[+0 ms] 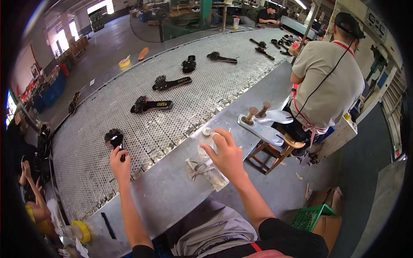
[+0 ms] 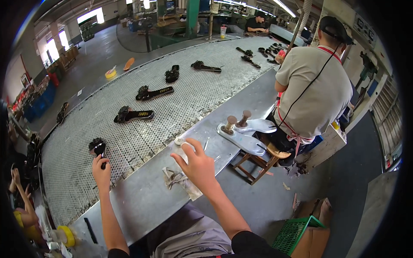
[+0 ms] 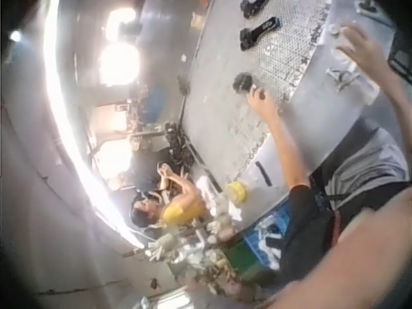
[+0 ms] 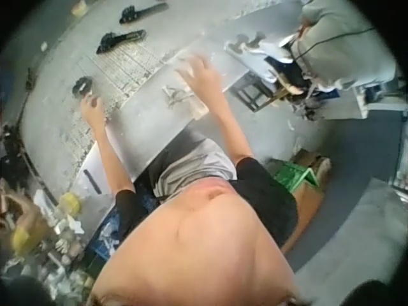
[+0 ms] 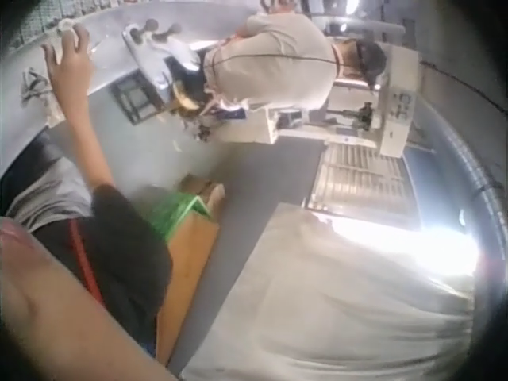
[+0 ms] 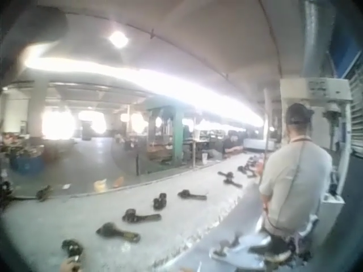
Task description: Polishing and cleaning finished shoes at a manufacturing line.
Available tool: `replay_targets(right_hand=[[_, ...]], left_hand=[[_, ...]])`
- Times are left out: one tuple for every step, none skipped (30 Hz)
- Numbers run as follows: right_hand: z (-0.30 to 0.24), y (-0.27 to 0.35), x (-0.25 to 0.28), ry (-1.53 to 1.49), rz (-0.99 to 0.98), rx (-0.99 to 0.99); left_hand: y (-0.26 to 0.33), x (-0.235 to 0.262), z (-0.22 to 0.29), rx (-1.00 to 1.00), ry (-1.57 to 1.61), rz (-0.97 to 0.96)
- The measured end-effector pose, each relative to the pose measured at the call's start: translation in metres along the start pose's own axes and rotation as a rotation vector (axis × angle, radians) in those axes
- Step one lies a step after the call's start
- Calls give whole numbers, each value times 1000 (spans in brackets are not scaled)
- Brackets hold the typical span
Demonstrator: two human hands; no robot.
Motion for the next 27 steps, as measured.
replay_targets(right_hand=[[-9,7,5,-51,-27,-8],[-18,15,8,-105,-51,-32],[-31,25,11,-117,-68,-17],[-45,40,11,-258,-127,-13],[-60,57,13,-403,-191,-25],[-68,84,8,-463,-456,-217],[-77,104,5,-471,-526,-215],[-87,123,4,-502,-521,-189],[-100,146,8,-553,-500,-170],[-103,173,6,-561,-647,-338],[-103,201,6,-546,-806,-534],[-109,217,8,-625,-748,-601],[-112,230,12,-592,-792,-592],[-114,245,13,-569,-815,-697],[-116,254,16,-576,-801,-712],[-119,257,18,-571,-815,-666],[-121,259,20,-558,-820,-639],[-123,261,22,-564,-831,-644],[-125,262,23,-544,-873,-621],[-127,262,23,-522,-872,-587],[-128,264,21,-530,-905,-603],[-130,269,18,-553,-946,-636],[-132,274,15,-592,-980,-665],[-133,281,10,-635,-1012,-745],[-134,285,7,-631,-1009,-754],[-137,291,3,-672,-1019,-774],[-140,296,0,-736,-1010,-799]], left_hand=[[18,27,18,-3,24,18],[40,53,39,-28,74,28],[68,80,61,-64,-14,36],[99,102,83,-110,-88,38],[130,119,101,-100,-78,13],[160,133,115,-61,-78,-25],[187,142,127,-95,-163,-62],[212,147,137,-153,-213,-114],[234,148,138,-74,-190,-217],[252,145,131,-43,-217,-385],[266,151,128,-73,-260,-455],[274,158,120,-87,-359,-530],[272,168,112,-81,-313,-495],[266,176,103,-41,-270,-440],[255,184,95,-57,-225,-322],[236,187,88,-113,-238,-223],[217,184,82,-132,-246,-93],[198,176,77,-152,-311,-15],[179,166,71,-146,-426,40],[163,155,63,-123,-582,-10],[148,147,58,-129,-585,-14],[138,133,45,-7,-595,-186],[135,121,34,107,-596,-352],[131,118,28,114,-596,-357],[131,117,23,166,-473,-382],[134,118,19,209,-344,-399],[141,123,15,218,-356,-427]])
Point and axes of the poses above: each hand's wrist, its own y-axis away from the middle knuckle, its own x-axis out of the back of the hand, z = x × y, the point moved 5 cm from there along -y, towards the middle knuckle, and after that the axes turned 13 degrees about z, right-handed, at the moved point
